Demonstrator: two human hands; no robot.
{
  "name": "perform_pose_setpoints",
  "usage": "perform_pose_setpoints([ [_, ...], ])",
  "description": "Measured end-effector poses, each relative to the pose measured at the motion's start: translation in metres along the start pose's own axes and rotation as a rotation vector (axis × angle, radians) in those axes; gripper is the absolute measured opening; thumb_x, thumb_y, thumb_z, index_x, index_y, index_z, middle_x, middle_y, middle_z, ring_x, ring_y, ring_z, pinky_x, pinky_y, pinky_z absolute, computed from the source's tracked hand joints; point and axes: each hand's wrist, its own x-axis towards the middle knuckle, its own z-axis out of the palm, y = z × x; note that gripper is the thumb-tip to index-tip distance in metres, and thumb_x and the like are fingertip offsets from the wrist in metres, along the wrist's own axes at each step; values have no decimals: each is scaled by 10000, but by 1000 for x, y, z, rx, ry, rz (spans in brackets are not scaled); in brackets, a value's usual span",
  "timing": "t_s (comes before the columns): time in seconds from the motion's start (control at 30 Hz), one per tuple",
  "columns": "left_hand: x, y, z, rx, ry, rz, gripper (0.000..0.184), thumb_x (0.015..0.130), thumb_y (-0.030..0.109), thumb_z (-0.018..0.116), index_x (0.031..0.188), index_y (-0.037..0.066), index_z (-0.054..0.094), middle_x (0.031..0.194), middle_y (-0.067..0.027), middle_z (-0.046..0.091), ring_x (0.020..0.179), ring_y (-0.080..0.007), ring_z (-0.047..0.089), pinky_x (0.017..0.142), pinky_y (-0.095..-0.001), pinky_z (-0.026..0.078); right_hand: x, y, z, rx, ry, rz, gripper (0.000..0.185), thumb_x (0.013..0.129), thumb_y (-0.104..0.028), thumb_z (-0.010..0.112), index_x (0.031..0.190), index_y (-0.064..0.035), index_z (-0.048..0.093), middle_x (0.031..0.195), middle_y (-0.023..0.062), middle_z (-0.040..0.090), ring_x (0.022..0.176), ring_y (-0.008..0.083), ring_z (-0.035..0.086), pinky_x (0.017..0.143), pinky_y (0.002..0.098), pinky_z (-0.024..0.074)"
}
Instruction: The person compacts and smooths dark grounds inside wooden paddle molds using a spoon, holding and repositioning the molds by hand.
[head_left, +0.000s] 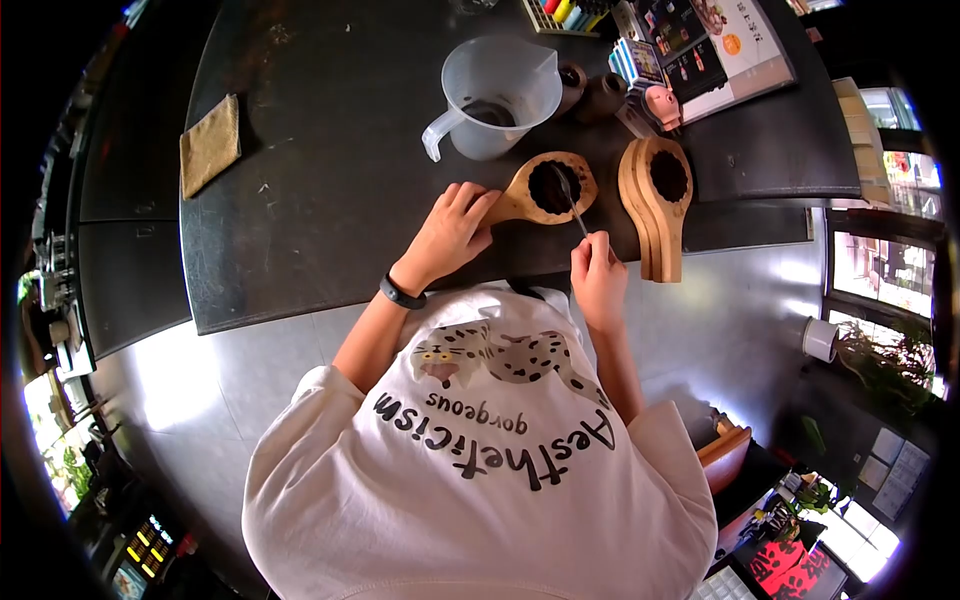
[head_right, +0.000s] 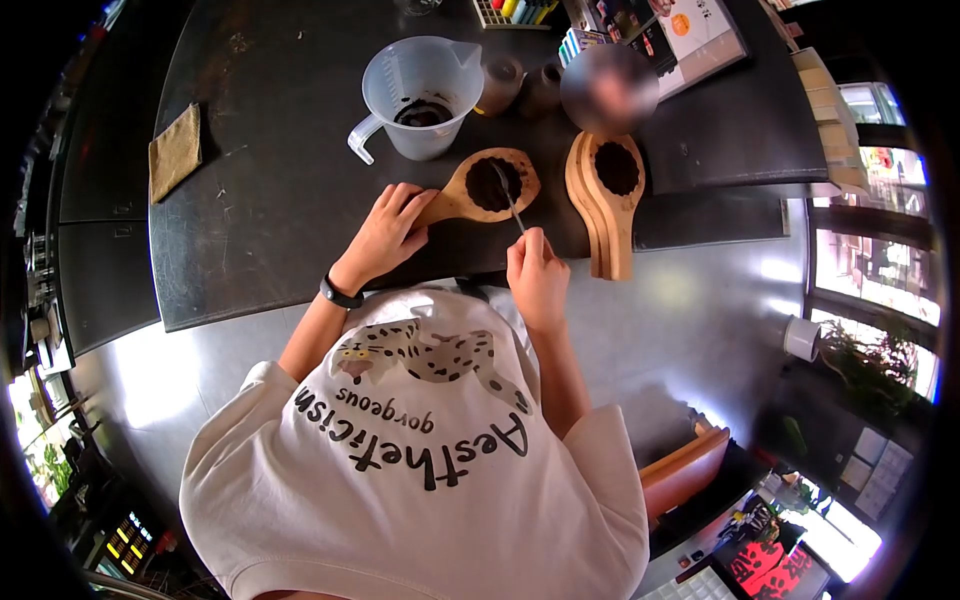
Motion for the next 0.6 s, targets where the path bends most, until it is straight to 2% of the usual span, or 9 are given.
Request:
perform_pose_setpoints([
  [0.13, 0, 2, 0, 1, 1, 0, 572, 758, 63, 681, 1307, 13, 526, 1144, -136, 514, 1033, -318, 510, 937, -386, 457, 1, -1, -2, 76, 29, 46, 118, 893, -16, 617, 936, -42, 511, 703, 135, 597, 601, 307, 618, 530, 365, 479],
  [0.23, 0, 1, 1, 4, 0, 1, 576, 758, 64, 682, 1309, 15, 525, 1143, -137, 515, 1032, -318, 509, 935, -386, 457, 7, -2, -2, 26, 78, 7, 191, 857, 18, 609, 854, -63, 436, 699, 92, 582, 573, 328, 588, 490, 381, 466],
  [0.33, 0, 1, 1, 0, 2, -3, 578, 757, 65, 683, 1310, 15, 525, 1140, -136, 516, 1026, -317, 509, 933, -386, 457, 7, 3, 0, 71, 6, 38, 122, 889, -14, 621, 947, -38, 516, 682, 134, 589, 592, 303, 618, 522, 357, 474],
  [0.53, 0, 1, 1, 2, -7, -13, 576, 754, 67, 685, 1305, 6, 526, 1141, -136, 516, 1020, -316, 507, 932, -385, 457, 3, 7, 1, 84, 56, 8, 115, 884, -8, 617, 923, -39, 513, 656, 130, 579, 568, 304, 605, 513, 355, 472],
  [0.6, 0, 2, 0, 2, -1, -7, 576, 754, 67, 685, 1304, 4, 526, 1141, -137, 516, 1022, -316, 508, 932, -386, 457, 0, 4, -4, 54, 44, 18, 160, 861, 8, 611, 874, -57, 465, 667, 95, 576, 569, 310, 601, 504, 373, 474],
])
